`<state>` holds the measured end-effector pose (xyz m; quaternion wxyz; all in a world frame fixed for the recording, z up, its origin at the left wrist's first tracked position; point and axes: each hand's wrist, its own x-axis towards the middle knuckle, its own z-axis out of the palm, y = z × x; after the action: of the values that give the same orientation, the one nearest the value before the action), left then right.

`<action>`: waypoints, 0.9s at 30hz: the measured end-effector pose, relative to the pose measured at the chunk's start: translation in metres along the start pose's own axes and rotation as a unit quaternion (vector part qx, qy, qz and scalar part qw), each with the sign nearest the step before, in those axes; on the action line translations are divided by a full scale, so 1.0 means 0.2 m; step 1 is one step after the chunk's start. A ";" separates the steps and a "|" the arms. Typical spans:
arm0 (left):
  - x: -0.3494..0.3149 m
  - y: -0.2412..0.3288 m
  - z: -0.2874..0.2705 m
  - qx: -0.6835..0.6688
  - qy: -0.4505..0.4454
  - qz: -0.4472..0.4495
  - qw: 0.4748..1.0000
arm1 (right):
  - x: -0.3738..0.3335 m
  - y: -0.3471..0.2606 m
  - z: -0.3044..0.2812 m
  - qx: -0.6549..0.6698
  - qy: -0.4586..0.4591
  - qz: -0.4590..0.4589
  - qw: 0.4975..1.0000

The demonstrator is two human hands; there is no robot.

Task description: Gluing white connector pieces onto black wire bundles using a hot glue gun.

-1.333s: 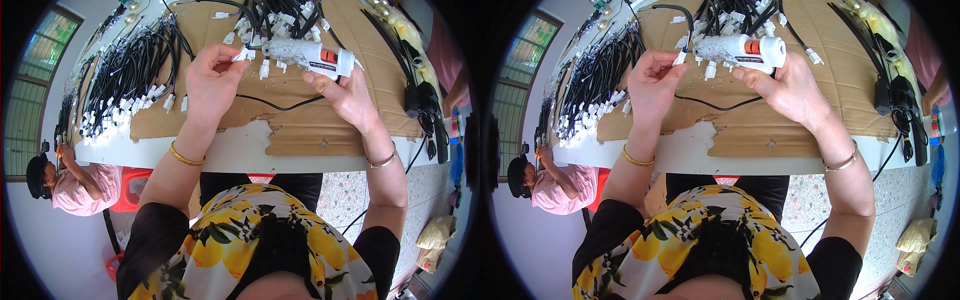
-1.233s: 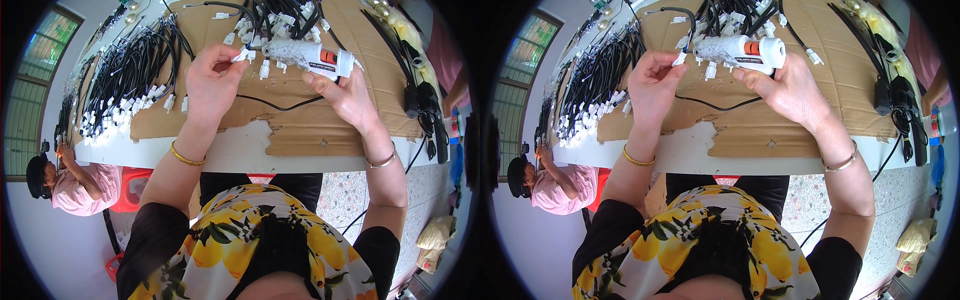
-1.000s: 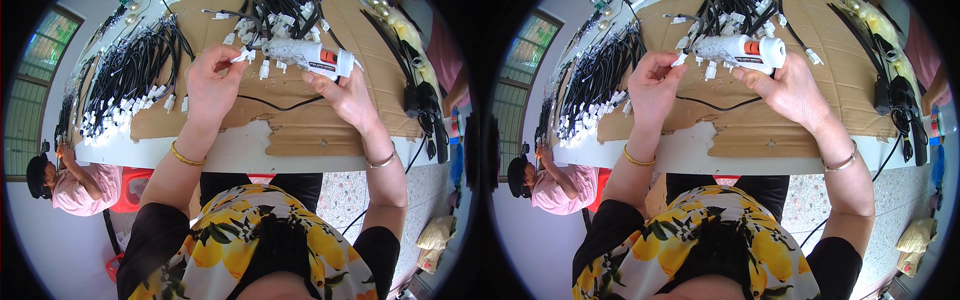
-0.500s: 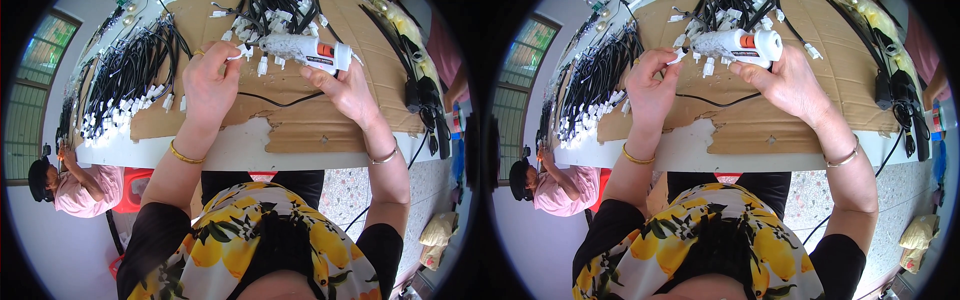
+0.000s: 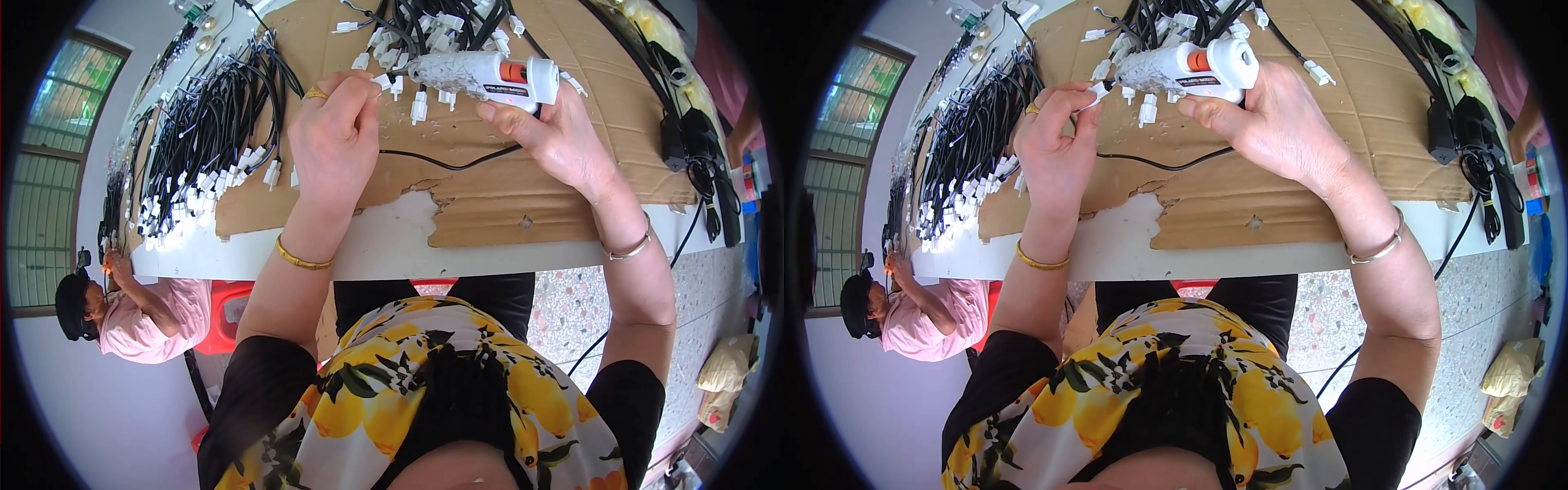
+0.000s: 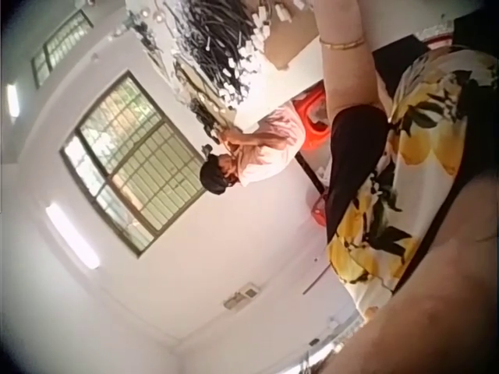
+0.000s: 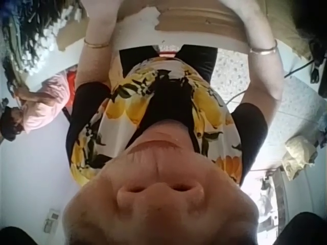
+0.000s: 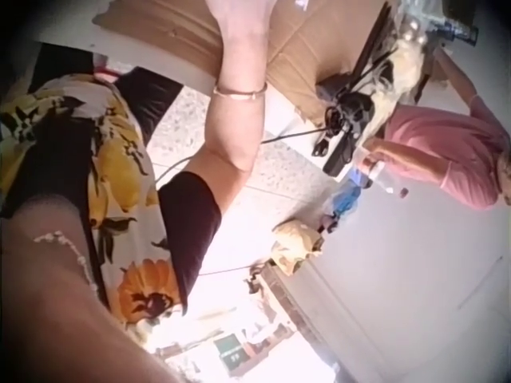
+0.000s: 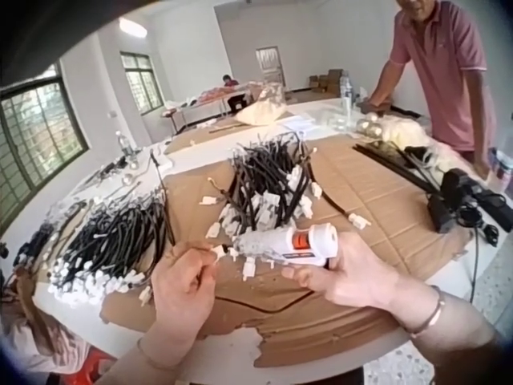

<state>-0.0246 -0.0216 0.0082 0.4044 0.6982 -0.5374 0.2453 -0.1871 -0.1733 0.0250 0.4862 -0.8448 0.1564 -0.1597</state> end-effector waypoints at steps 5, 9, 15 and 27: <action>0.01 0.01 0.00 0.011 0.000 0.009 1.000 | 0.00 0.00 0.00 -0.012 -0.002 -0.011 1.000; 0.01 0.01 0.00 0.013 0.005 0.018 1.000 | 0.00 0.00 0.00 -0.018 -0.014 -0.003 1.000; 0.01 0.00 0.00 0.001 0.008 0.025 1.000 | 0.01 0.01 0.00 -0.001 -0.016 -0.004 1.000; 0.00 0.00 0.00 -0.002 -0.006 -0.004 1.000 | 0.00 0.00 -0.02 0.006 0.000 -0.018 1.000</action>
<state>-0.0235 -0.0212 0.0091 0.4036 0.7010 -0.5376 0.2381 -0.1898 -0.1760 0.0277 0.4887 -0.8443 0.1399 -0.1692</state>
